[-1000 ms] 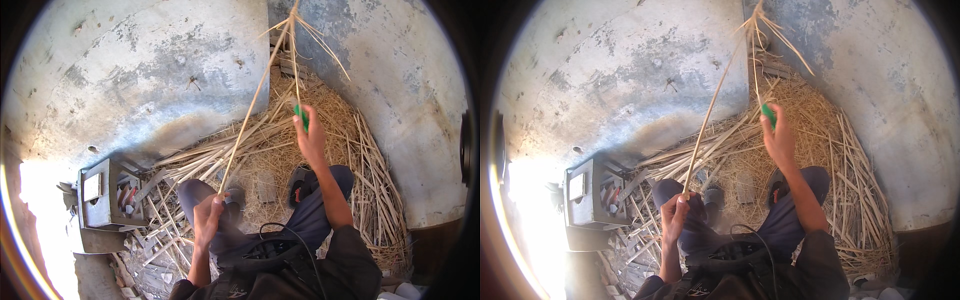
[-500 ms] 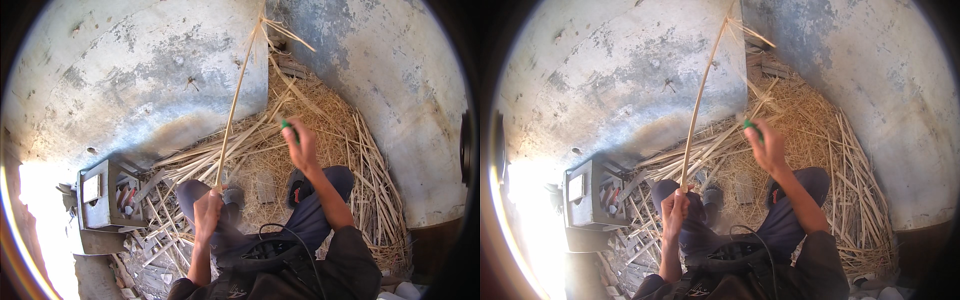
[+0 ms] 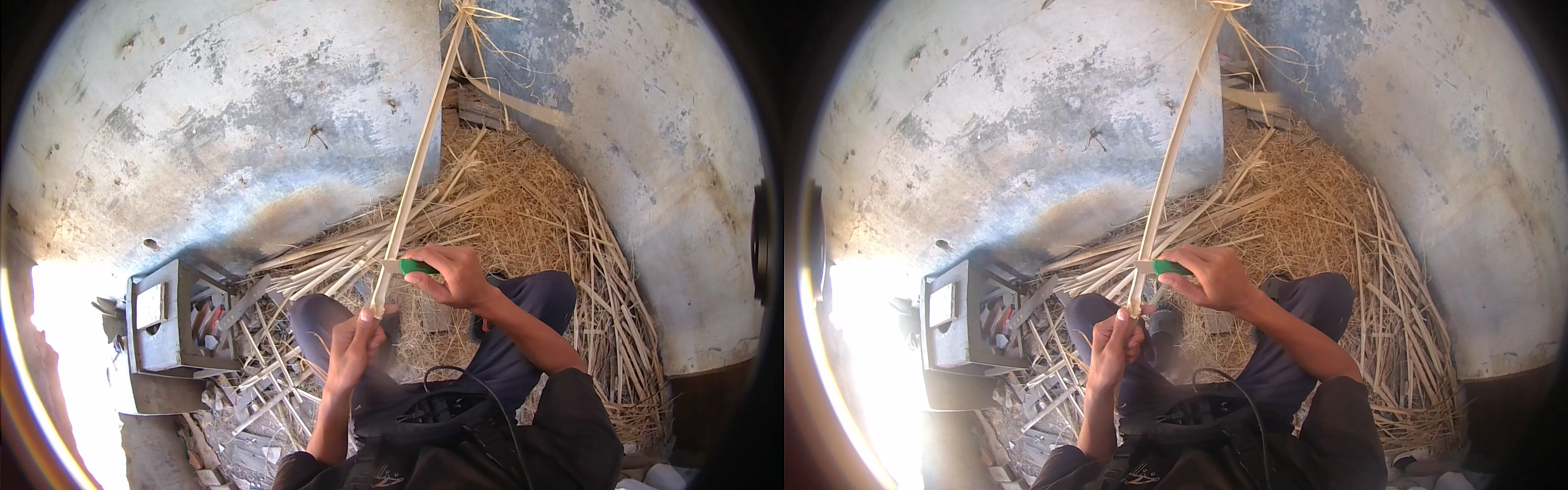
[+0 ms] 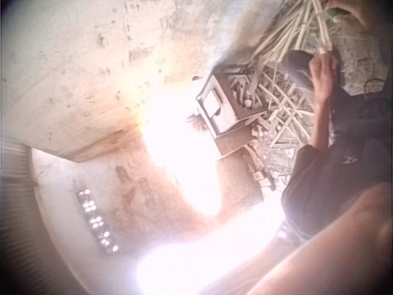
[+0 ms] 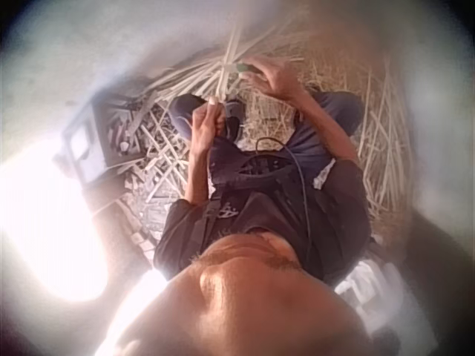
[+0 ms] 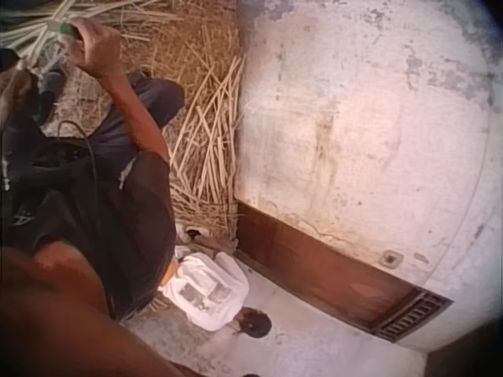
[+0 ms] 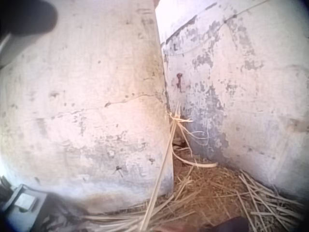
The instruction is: The person sits on the floor and uses a green utility knife to shave the outer layer off a long bamboo stick. They hold the stick with their left hand and scrape the blade along its length repeatedly, creating thin shavings that fall onto the floor.
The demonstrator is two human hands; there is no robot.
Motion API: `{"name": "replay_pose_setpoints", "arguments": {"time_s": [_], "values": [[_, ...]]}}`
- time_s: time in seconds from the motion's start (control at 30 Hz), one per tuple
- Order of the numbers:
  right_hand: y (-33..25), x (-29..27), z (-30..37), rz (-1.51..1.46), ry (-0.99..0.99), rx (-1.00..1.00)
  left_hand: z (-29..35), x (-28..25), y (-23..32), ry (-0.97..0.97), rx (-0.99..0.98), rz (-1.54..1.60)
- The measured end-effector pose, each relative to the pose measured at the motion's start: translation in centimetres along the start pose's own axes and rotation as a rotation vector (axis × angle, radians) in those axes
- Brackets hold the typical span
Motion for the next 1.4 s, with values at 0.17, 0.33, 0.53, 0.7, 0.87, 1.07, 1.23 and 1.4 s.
{"name": "replay_pose_setpoints", "arguments": {"time_s": [0.17,0.33,0.53,0.7,0.87,1.07,1.23,1.4], "values": [[-0.3,0.0,0.0,-0.01,0.007,-0.037,-0.1,0.3,0.1,0.002,0.011,-0.012],[-1.2,0.6,0.5,0.026,-0.1,-0.081,-0.3,0.3,0.2,-0.007,0.021,-0.014],[-1.2,1.1,0.7,0.101,-0.103,-0.103,-0.4,0.2,0.5,0.059,0.081,-0.084],[-0.8,1.4,1.0,0.092,-0.067,-0.107,-0.5,-0.2,0.4,0.112,0.115,-0.205],[-1.6,0.9,0.6,0.147,-0.061,-0.116,-0.3,-0.7,0.4,0.157,0.154,-0.323],[-1.8,0.9,0.5,0.207,-0.044,-0.102,-0.4,0.1,1.2,0.179,0.255,-0.292],[-1.9,0.7,0.4,0.236,-0.03,-0.078,-0.5,0.0,1.4,0.212,0.234,-0.367],[-2.1,0.5,0.2,0.273,-0.049,-0.056,-0.5,0.1,1.9,0.261,0.286,-0.43]]}}
Point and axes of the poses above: each hand's wrist, its own z-axis away from the middle knuckle, its own x-axis out of the palm, y = z × x, the point moved 6 cm from there along -z, towards the middle knuckle, and after that the axes turned 1 degree about -z, right-handed, at the moved point
